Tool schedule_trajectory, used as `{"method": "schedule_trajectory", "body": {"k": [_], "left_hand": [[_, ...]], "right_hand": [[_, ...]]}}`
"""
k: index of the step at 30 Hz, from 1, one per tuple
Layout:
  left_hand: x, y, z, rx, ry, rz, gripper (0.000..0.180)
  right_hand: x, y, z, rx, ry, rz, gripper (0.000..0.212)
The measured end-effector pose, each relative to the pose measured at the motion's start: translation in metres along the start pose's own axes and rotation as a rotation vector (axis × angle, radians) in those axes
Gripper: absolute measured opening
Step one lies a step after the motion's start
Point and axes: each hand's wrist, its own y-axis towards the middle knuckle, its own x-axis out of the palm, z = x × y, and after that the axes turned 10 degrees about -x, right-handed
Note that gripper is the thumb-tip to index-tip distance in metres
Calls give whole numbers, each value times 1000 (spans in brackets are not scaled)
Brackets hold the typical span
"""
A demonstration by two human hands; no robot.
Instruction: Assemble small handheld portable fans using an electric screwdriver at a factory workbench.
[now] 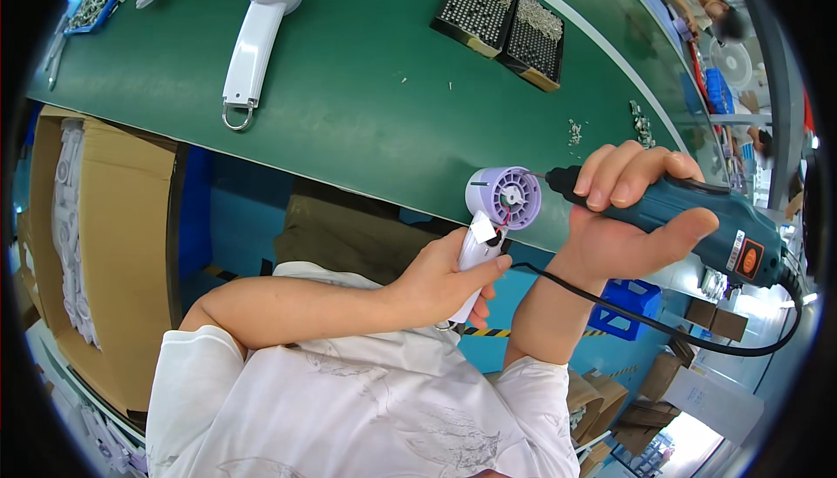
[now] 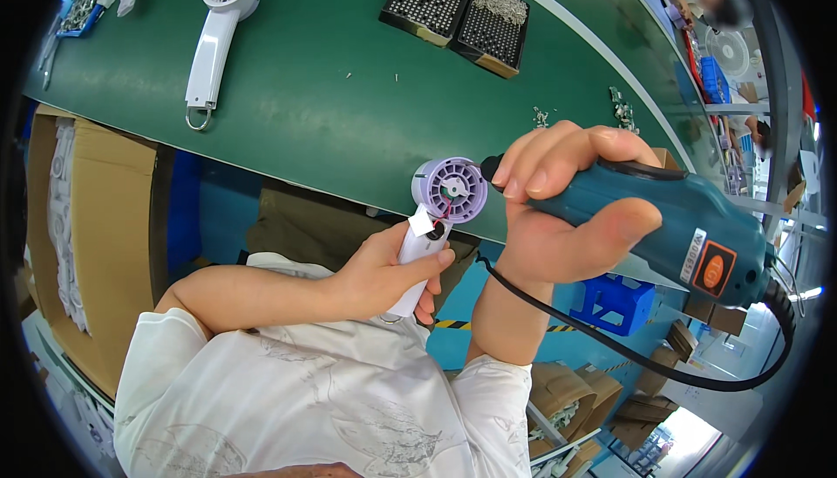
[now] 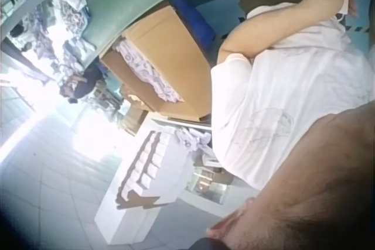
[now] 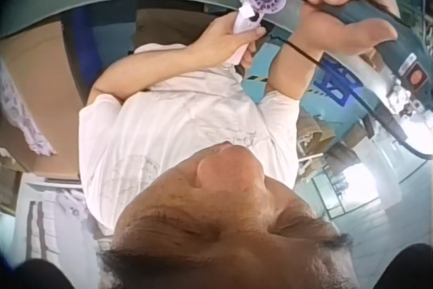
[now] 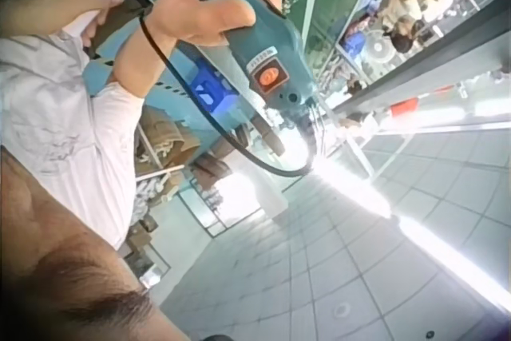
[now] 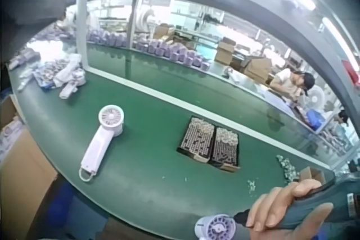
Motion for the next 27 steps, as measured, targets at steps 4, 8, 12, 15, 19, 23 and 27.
{"method": "schedule_trajectory", "body": {"k": [4, 8, 12, 15, 19, 23, 27], "left_hand": [[-2, 1, -2, 4, 2, -6, 35], [0, 0, -1, 10, -1, -13, 36], [0, 1, -1, 12, -21, -8, 36], [-1, 1, -2, 11, -25, -5, 36], [1, -1, 1, 8, -17, 1, 35], [0, -1, 1, 4, -25, 10, 35], [1, 0, 0, 2, -20, -3, 35]], "right_hand": [[1, -2, -4, 23, -5, 60, 63], [-4, -2, -3, 21, -19, 32, 64], [-3, -3, -1, 17, -16, 43, 63], [-6, -4, -3, 18, -38, 61, 63], [-3, -5, -2, 28, -33, 97, 62], [2, -9, 7, 69, -41, 84, 61], [7, -10, 9, 51, -125, 40, 57]]}}
